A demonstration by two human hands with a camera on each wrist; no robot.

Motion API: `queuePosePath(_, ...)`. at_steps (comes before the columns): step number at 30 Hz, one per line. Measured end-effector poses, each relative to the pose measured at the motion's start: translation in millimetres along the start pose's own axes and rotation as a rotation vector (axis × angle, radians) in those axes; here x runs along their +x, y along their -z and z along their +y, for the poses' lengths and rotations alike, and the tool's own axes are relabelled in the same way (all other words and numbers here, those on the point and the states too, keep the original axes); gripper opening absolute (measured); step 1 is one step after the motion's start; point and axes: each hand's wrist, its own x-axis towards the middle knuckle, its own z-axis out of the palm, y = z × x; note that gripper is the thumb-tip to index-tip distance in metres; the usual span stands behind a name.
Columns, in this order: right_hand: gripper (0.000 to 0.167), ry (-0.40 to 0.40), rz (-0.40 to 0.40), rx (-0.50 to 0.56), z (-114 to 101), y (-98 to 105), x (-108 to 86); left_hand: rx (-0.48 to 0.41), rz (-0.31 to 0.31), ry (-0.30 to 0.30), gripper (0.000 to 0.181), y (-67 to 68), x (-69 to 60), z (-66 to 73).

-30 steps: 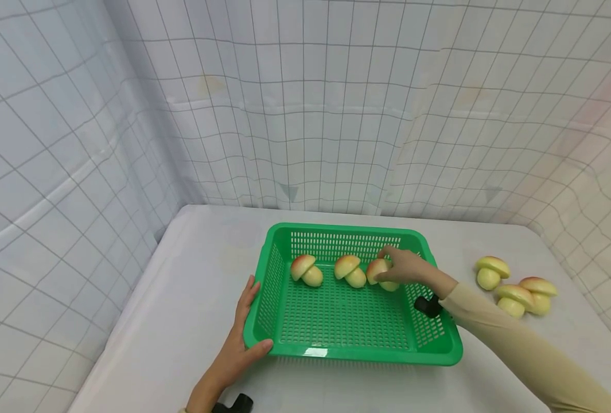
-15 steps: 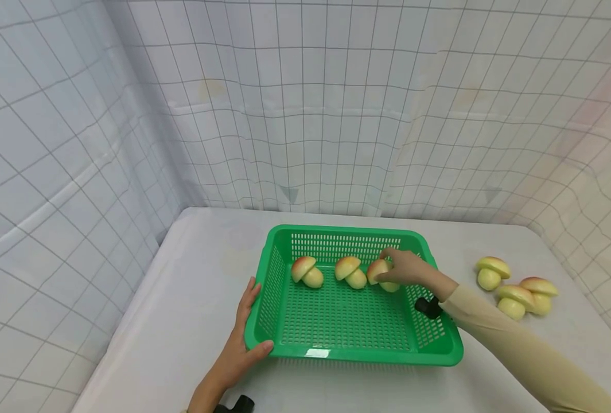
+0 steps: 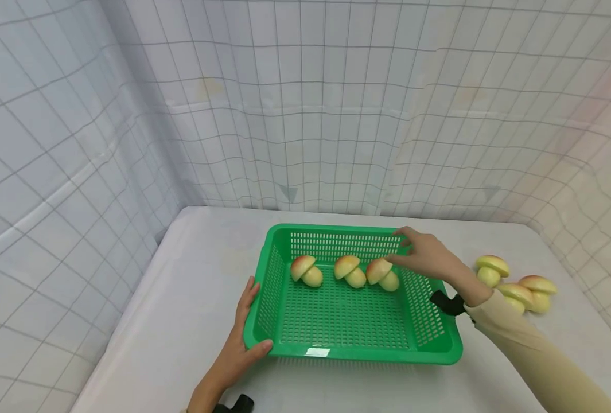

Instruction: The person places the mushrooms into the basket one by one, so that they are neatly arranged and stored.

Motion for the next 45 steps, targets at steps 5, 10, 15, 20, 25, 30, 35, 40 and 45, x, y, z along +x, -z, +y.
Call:
queuePosePath(5,0.059,-0.002,0.289,0.007,16,27,-28.6,0.002,-0.001,-0.004,0.095,-0.2,0.6,1.0)
queuePosePath(10,0.061,-0.179,0.474,-0.012,55,43,-62.5,0.004,0.002,-0.011,0.095,-0.3,1.3,1.4)
queuePosePath(15,0.079,-0.469,0.413,-0.055,98,37,-99.0,-0.006,0.001,-0.008,0.095,-0.8,0.5,0.6)
queuePosePath(20,0.090,-0.618,0.281,-0.086,129,21,-122.4,-0.011,0.003,-0.006,0.095,-1.0,-1.1,0.0)
queuePosePath(25,0.096,-0.693,0.225,-0.099,142,9,-127.8,-0.001,0.006,-0.008,0.095,-0.5,-1.4,0.2)
queuePosePath(30,0.106,-0.772,0.183,-0.097,149,1,-124.7,-0.003,0.008,-0.001,0.094,-0.4,-1.0,0.7)
queuePosePath(35,0.105,-0.796,0.176,-0.087,155,-5,-122.3,-0.007,0.006,-0.009,0.095,-1.1,-0.8,1.0)
queuePosePath(40,0.100,-0.792,0.186,-0.079,158,-10,-121.2,-0.011,0.005,-0.012,0.095,-1.8,-0.4,0.7)
queuePosePath(45,0.097,-0.789,0.211,-0.084,160,-13,-120.7,-0.015,0.005,-0.010,0.095,-2.1,0.1,0.1)
